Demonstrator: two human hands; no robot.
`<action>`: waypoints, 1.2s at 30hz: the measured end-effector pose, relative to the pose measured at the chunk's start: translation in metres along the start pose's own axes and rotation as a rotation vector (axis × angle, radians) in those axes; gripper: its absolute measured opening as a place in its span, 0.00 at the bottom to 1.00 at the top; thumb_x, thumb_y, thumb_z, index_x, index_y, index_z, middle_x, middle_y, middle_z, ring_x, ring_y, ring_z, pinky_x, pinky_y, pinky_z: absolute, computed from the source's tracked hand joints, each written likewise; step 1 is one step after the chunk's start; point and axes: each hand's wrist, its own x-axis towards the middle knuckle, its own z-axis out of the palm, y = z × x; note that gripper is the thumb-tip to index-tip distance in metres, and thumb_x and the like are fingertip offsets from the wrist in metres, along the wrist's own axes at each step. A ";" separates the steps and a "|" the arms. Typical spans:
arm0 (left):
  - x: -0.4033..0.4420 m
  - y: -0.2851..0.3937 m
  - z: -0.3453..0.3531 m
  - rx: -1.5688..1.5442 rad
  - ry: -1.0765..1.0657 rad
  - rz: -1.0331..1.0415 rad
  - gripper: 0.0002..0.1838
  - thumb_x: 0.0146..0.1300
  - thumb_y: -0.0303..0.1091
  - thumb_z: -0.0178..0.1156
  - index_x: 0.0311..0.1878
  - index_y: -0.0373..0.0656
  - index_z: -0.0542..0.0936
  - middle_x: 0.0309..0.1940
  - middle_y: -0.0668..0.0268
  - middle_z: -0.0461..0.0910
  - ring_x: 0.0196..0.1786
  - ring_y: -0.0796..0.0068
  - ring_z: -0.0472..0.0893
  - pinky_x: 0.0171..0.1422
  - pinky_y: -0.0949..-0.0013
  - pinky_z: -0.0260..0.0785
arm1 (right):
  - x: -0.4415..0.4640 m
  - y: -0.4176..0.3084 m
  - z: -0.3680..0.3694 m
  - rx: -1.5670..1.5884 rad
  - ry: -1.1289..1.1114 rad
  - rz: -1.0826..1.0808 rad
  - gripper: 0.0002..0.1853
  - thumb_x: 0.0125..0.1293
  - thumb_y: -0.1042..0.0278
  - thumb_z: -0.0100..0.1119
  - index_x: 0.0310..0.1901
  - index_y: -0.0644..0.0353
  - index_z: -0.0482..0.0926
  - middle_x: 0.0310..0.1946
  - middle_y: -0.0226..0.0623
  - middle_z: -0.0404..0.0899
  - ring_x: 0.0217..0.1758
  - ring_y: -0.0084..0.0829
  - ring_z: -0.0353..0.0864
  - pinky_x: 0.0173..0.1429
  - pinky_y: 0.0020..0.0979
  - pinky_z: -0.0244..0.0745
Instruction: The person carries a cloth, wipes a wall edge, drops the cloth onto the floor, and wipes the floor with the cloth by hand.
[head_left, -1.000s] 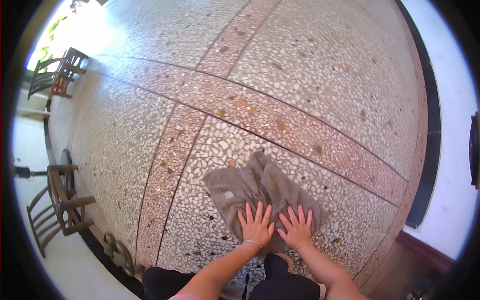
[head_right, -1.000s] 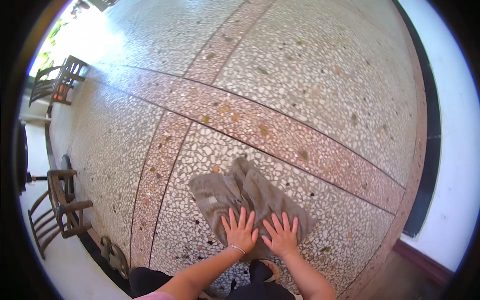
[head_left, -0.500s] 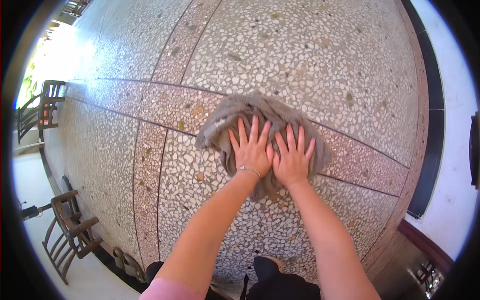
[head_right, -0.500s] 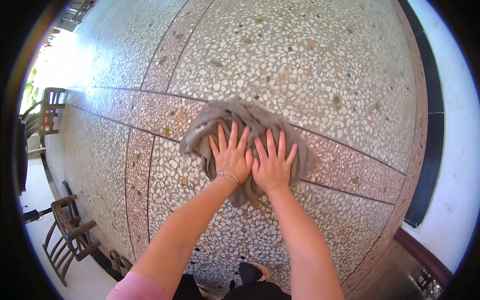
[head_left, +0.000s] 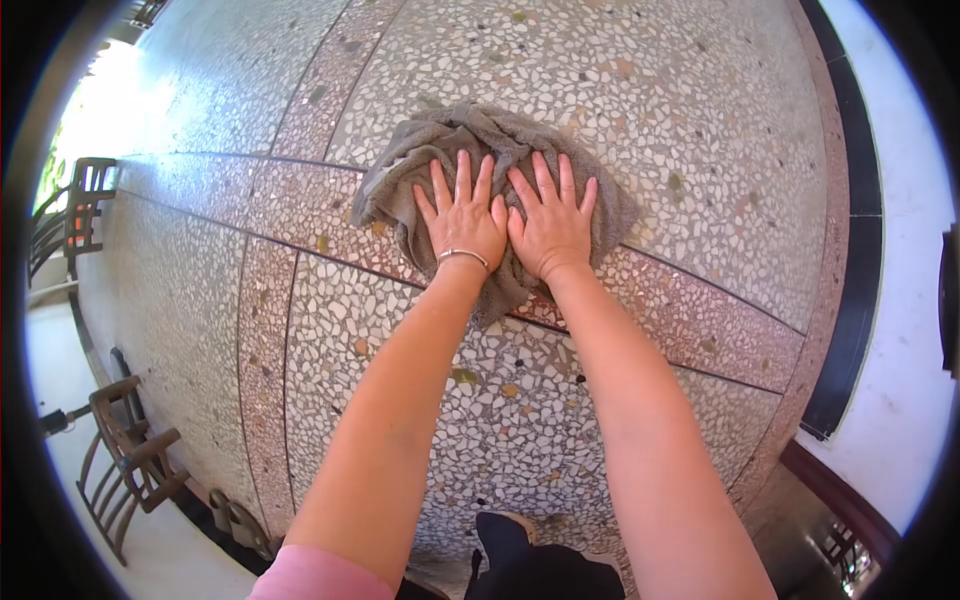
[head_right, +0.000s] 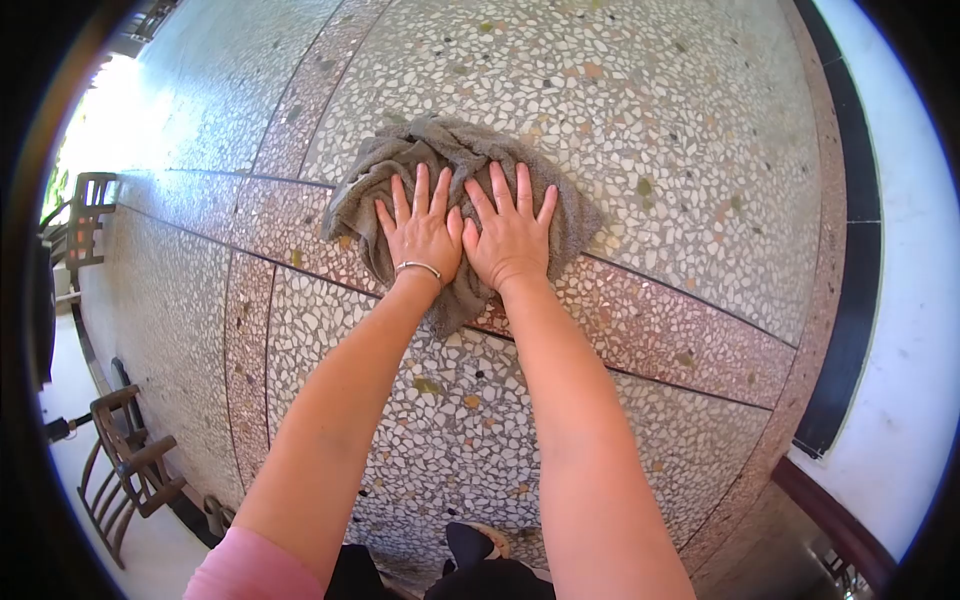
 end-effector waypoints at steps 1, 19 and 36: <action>-0.010 -0.001 0.001 -0.002 0.011 -0.010 0.32 0.71 0.48 0.46 0.79 0.61 0.59 0.81 0.65 0.52 0.82 0.47 0.45 0.81 0.36 0.32 | -0.001 -0.002 -0.001 -0.004 0.012 -0.011 0.28 0.68 0.48 0.52 0.70 0.37 0.69 0.78 0.30 0.55 0.83 0.43 0.43 0.79 0.65 0.34; -0.321 0.027 -0.022 -0.180 -0.383 0.398 0.38 0.64 0.56 0.56 0.77 0.65 0.61 0.80 0.66 0.53 0.80 0.43 0.48 0.76 0.27 0.38 | -0.400 -0.026 -0.049 0.024 -0.276 0.209 0.36 0.57 0.46 0.65 0.68 0.43 0.71 0.74 0.41 0.59 0.80 0.58 0.48 0.77 0.71 0.36; -0.114 0.129 -0.001 -0.174 -0.250 0.519 0.35 0.63 0.49 0.53 0.76 0.58 0.64 0.80 0.63 0.52 0.82 0.41 0.42 0.77 0.26 0.29 | -0.200 0.092 -0.052 0.021 -0.117 0.249 0.33 0.63 0.51 0.57 0.70 0.48 0.67 0.78 0.39 0.53 0.83 0.53 0.41 0.77 0.71 0.29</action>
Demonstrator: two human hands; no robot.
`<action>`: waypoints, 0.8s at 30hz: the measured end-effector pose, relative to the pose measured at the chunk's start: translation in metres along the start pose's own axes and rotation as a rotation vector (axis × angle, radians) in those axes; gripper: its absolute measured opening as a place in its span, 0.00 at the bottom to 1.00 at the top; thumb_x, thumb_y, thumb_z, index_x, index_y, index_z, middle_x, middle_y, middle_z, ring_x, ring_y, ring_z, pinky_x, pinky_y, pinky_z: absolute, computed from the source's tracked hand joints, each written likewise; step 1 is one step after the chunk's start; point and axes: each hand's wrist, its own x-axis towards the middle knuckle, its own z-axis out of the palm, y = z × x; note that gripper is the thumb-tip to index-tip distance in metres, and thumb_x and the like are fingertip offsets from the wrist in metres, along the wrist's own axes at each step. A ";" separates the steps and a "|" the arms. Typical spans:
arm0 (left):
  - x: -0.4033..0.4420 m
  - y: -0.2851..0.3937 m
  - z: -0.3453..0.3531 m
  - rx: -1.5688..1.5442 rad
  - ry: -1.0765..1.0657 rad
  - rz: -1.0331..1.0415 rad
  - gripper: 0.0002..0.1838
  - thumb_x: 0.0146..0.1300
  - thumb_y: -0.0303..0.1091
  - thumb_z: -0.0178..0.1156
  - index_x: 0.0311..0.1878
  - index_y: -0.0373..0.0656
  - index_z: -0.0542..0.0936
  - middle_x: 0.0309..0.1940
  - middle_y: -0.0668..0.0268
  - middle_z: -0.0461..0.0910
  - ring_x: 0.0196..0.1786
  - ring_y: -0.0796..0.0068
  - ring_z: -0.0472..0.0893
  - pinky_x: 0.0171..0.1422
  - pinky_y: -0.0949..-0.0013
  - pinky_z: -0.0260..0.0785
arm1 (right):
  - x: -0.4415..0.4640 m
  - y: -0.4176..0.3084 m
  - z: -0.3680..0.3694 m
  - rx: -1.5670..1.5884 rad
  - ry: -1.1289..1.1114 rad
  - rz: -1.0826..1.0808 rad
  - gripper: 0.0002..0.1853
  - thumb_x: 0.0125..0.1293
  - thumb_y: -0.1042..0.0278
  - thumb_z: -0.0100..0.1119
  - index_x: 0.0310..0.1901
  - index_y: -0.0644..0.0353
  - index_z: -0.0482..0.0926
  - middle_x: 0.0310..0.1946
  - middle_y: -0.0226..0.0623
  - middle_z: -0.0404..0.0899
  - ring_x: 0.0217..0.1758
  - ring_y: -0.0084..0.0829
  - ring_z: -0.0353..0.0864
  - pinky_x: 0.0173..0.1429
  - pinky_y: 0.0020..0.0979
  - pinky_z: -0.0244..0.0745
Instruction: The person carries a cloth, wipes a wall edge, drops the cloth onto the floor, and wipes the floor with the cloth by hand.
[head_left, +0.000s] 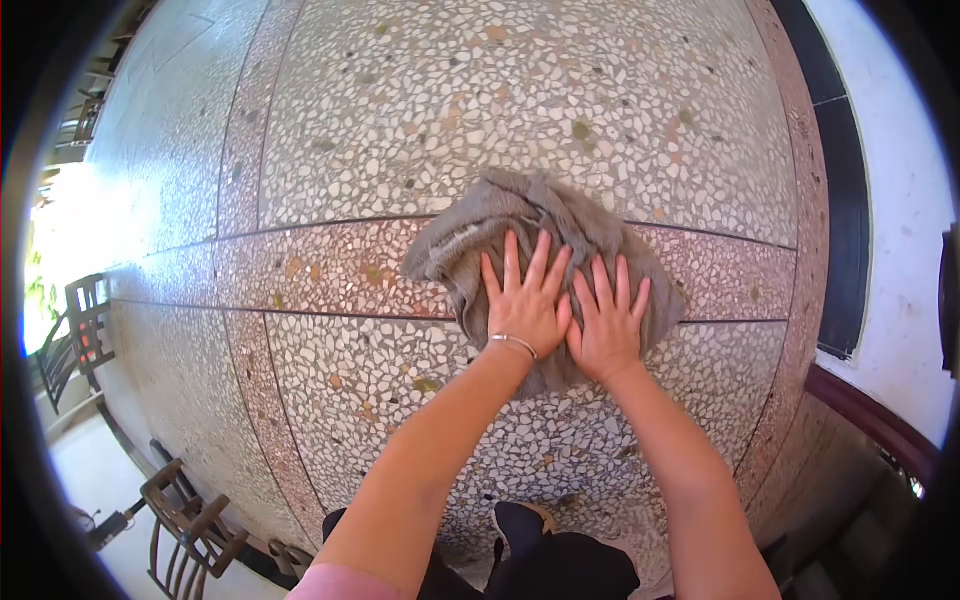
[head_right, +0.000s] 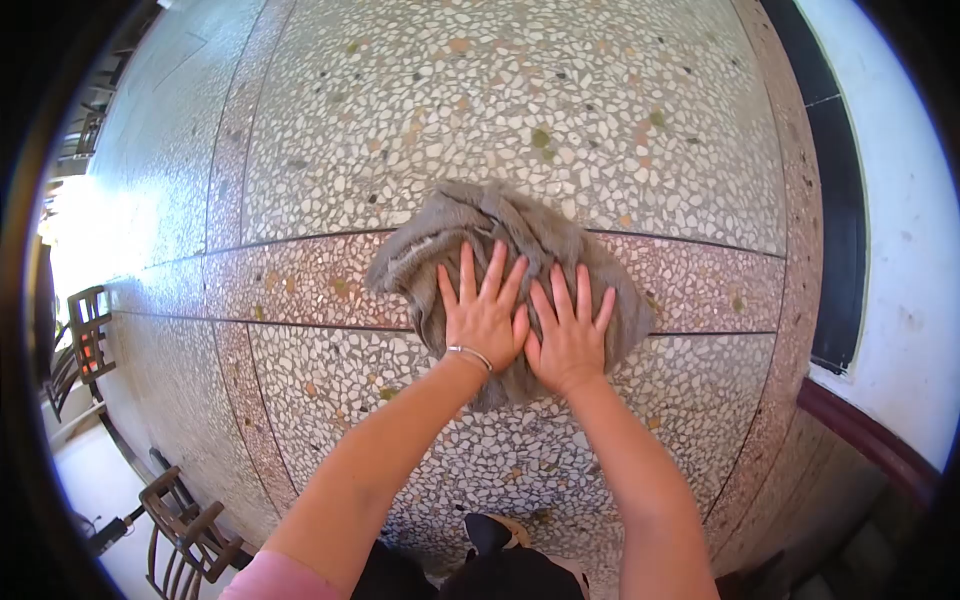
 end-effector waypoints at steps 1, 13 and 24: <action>0.010 0.000 0.000 0.000 -0.011 0.005 0.35 0.63 0.49 0.53 0.76 0.58 0.64 0.80 0.63 0.52 0.82 0.41 0.42 0.77 0.26 0.29 | 0.010 0.005 -0.002 0.000 0.021 -0.014 0.33 0.63 0.51 0.57 0.70 0.47 0.67 0.78 0.38 0.53 0.83 0.52 0.41 0.77 0.71 0.29; 0.082 0.000 -0.005 0.189 0.091 0.022 0.34 0.68 0.47 0.49 0.78 0.59 0.61 0.80 0.65 0.52 0.82 0.48 0.43 0.80 0.33 0.32 | 0.072 0.025 0.003 0.019 0.245 0.044 0.33 0.65 0.50 0.57 0.71 0.45 0.67 0.77 0.34 0.55 0.82 0.44 0.45 0.79 0.65 0.38; -0.158 0.059 0.029 0.073 -0.167 0.170 0.36 0.64 0.56 0.55 0.76 0.65 0.63 0.79 0.67 0.56 0.80 0.43 0.50 0.77 0.27 0.38 | -0.219 -0.028 0.009 0.067 -0.020 0.277 0.34 0.59 0.48 0.64 0.68 0.42 0.71 0.73 0.42 0.62 0.79 0.55 0.52 0.76 0.70 0.41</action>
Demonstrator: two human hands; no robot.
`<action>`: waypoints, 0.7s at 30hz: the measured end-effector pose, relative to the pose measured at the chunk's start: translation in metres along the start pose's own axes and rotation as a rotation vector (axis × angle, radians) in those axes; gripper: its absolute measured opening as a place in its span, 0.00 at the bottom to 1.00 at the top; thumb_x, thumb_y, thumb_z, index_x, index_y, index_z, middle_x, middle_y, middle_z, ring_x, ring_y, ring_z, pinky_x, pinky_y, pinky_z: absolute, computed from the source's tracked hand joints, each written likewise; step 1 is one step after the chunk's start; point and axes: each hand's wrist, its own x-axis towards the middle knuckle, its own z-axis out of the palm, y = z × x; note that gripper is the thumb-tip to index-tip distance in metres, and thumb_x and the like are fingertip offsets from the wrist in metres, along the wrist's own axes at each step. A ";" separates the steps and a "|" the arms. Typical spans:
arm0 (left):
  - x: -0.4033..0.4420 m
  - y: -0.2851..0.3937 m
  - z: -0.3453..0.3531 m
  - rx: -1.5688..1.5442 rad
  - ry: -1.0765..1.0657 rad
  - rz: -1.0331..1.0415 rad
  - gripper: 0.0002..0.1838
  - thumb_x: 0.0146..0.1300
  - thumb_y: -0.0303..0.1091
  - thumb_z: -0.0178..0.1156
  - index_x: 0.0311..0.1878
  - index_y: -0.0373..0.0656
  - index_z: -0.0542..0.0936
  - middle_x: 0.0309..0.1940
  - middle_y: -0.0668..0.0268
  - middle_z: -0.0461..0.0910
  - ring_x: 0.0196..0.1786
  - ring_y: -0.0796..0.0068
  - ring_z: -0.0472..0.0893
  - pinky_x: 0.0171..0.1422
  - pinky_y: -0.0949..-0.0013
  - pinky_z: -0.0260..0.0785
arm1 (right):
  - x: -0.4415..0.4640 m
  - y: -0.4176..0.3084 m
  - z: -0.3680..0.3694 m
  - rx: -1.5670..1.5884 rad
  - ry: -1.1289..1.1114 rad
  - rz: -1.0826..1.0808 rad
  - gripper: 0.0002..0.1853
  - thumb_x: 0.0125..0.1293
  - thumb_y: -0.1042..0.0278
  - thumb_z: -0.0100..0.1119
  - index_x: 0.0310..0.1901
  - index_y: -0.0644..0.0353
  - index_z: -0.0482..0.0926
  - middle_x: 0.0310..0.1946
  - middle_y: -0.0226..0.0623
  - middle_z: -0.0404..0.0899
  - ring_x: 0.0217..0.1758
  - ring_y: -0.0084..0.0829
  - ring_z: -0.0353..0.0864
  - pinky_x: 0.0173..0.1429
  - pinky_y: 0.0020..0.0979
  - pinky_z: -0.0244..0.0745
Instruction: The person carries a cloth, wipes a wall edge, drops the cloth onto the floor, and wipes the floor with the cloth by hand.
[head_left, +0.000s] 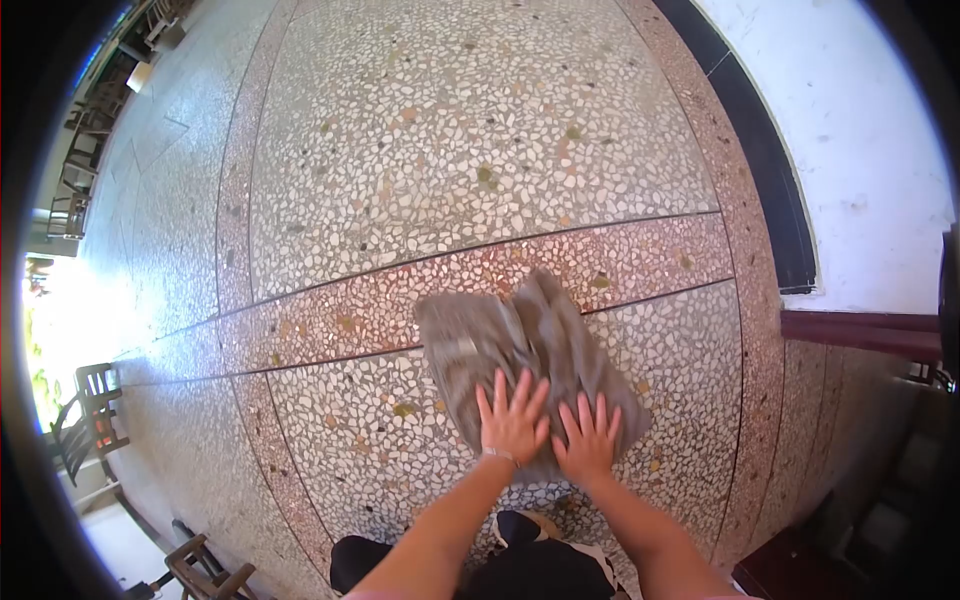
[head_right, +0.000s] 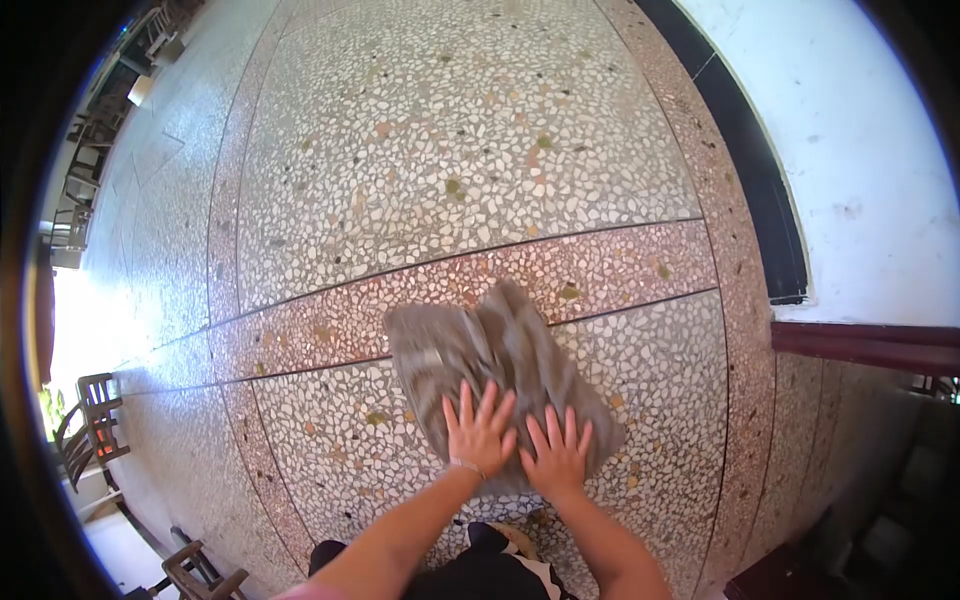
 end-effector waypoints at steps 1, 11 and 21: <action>-0.018 0.010 0.006 -0.008 -0.026 0.028 0.36 0.64 0.57 0.55 0.76 0.67 0.63 0.79 0.68 0.56 0.80 0.43 0.51 0.76 0.27 0.40 | -0.028 0.003 0.007 -0.012 -0.032 0.018 0.34 0.59 0.47 0.64 0.68 0.42 0.71 0.72 0.44 0.62 0.78 0.57 0.52 0.76 0.71 0.40; 0.003 0.014 0.012 -0.047 -0.106 0.199 0.35 0.65 0.54 0.55 0.76 0.66 0.63 0.79 0.70 0.56 0.80 0.45 0.51 0.73 0.25 0.45 | -0.007 0.025 0.001 0.049 -0.022 0.012 0.31 0.58 0.47 0.63 0.63 0.47 0.73 0.70 0.47 0.62 0.78 0.63 0.48 0.73 0.78 0.34; 0.211 -0.015 -0.050 0.032 0.064 0.117 0.36 0.65 0.49 0.52 0.78 0.58 0.60 0.80 0.64 0.51 0.81 0.43 0.43 0.79 0.30 0.32 | 0.215 0.046 -0.039 0.016 0.114 0.072 0.31 0.63 0.50 0.59 0.68 0.43 0.70 0.78 0.41 0.53 0.82 0.58 0.39 0.75 0.75 0.26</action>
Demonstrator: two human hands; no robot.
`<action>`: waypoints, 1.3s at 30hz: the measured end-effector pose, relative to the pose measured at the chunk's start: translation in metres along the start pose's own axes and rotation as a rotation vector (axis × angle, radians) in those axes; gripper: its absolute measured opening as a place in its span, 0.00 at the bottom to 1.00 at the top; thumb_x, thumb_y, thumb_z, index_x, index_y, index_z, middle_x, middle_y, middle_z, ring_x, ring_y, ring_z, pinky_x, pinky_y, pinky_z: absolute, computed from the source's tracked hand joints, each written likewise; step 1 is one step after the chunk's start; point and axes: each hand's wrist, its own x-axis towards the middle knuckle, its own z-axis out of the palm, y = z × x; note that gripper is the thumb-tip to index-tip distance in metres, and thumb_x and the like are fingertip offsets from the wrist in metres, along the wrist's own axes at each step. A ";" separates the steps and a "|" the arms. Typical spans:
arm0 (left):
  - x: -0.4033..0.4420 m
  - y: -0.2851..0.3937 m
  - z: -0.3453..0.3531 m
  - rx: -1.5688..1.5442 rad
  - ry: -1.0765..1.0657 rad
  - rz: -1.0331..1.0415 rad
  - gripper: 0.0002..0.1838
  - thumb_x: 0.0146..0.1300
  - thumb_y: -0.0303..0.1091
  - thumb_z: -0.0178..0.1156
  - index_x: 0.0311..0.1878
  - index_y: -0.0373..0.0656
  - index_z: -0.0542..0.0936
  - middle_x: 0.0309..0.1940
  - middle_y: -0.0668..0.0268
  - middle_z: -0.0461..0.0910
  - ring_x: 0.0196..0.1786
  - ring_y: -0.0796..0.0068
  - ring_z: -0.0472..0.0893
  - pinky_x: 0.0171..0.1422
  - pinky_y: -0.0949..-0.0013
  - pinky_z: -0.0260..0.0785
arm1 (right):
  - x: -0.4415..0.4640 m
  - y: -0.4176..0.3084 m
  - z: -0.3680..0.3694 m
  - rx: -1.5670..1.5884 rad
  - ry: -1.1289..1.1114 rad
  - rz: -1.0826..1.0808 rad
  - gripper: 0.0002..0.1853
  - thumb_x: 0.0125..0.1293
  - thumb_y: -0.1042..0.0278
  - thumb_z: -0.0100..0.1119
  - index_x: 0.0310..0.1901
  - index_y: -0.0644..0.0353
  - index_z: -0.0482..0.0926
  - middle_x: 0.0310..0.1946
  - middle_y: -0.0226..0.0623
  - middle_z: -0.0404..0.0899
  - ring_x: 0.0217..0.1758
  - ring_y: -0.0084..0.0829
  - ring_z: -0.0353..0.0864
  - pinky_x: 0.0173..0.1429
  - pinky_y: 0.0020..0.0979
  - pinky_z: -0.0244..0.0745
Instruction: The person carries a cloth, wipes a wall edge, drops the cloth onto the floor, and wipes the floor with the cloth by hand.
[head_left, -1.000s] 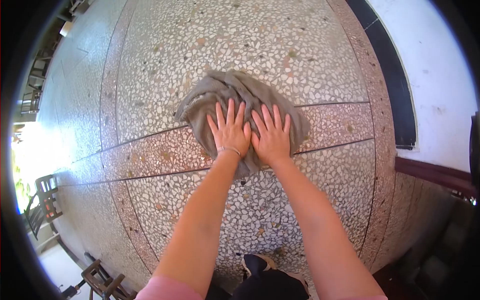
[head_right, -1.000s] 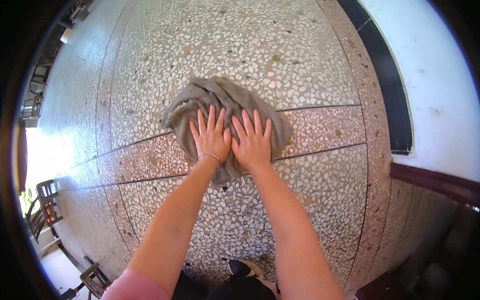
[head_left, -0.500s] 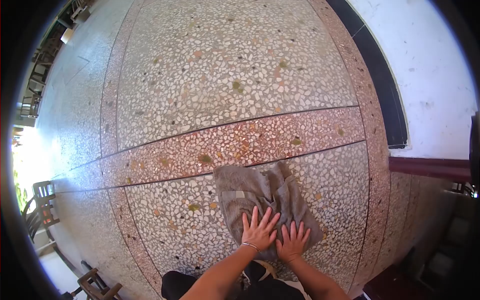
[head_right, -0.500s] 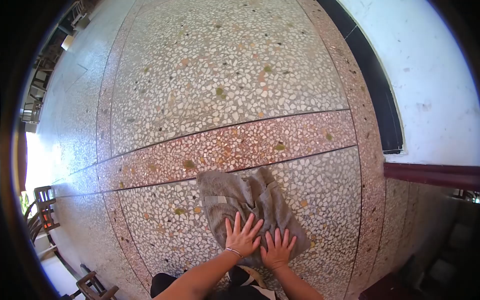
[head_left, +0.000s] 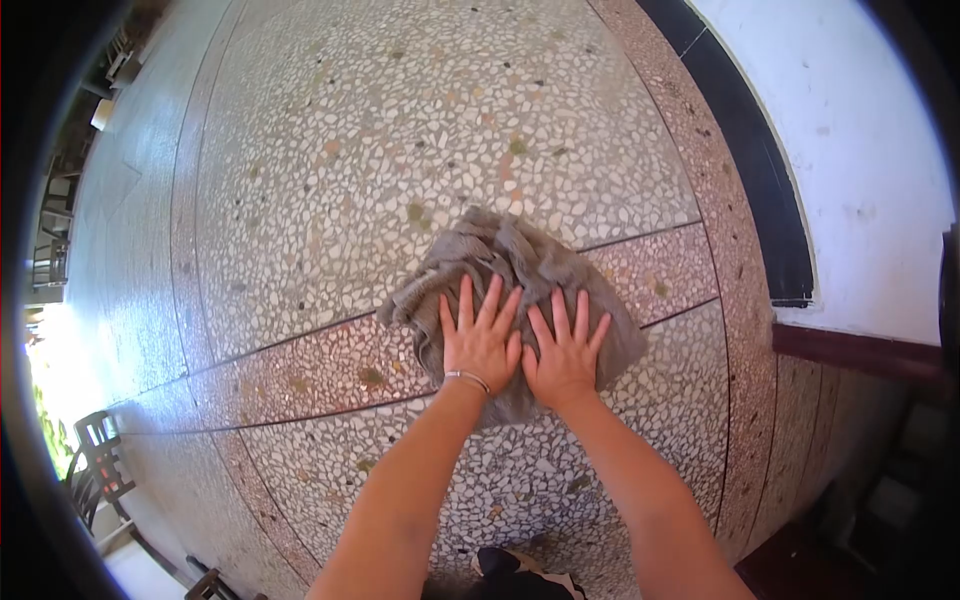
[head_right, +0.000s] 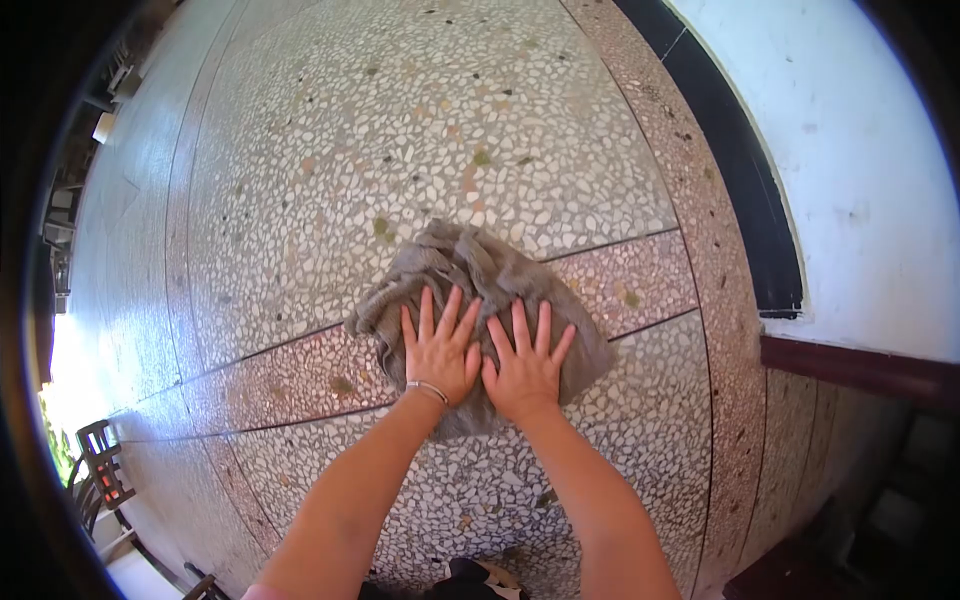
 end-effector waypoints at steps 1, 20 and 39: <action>0.014 -0.004 -0.002 0.027 0.022 -0.017 0.36 0.66 0.49 0.52 0.78 0.59 0.60 0.80 0.64 0.51 0.82 0.43 0.43 0.79 0.31 0.32 | 0.016 0.001 0.000 0.003 0.021 0.007 0.31 0.63 0.50 0.58 0.69 0.42 0.69 0.78 0.39 0.52 0.82 0.57 0.39 0.75 0.75 0.25; -0.051 -0.041 -0.006 -0.023 0.091 -0.226 0.34 0.70 0.54 0.50 0.78 0.59 0.60 0.80 0.69 0.52 0.82 0.53 0.45 0.80 0.32 0.33 | 0.012 -0.054 0.022 -0.090 0.141 -0.162 0.29 0.62 0.50 0.58 0.66 0.44 0.74 0.76 0.37 0.58 0.82 0.53 0.45 0.77 0.71 0.33; -0.483 -0.055 0.050 -0.094 0.068 -1.323 0.40 0.65 0.52 0.54 0.78 0.52 0.59 0.82 0.60 0.47 0.81 0.38 0.42 0.76 0.27 0.35 | -0.207 -0.285 0.099 0.024 -0.563 -1.319 0.34 0.66 0.39 0.54 0.73 0.35 0.66 0.80 0.31 0.51 0.84 0.49 0.38 0.77 0.72 0.27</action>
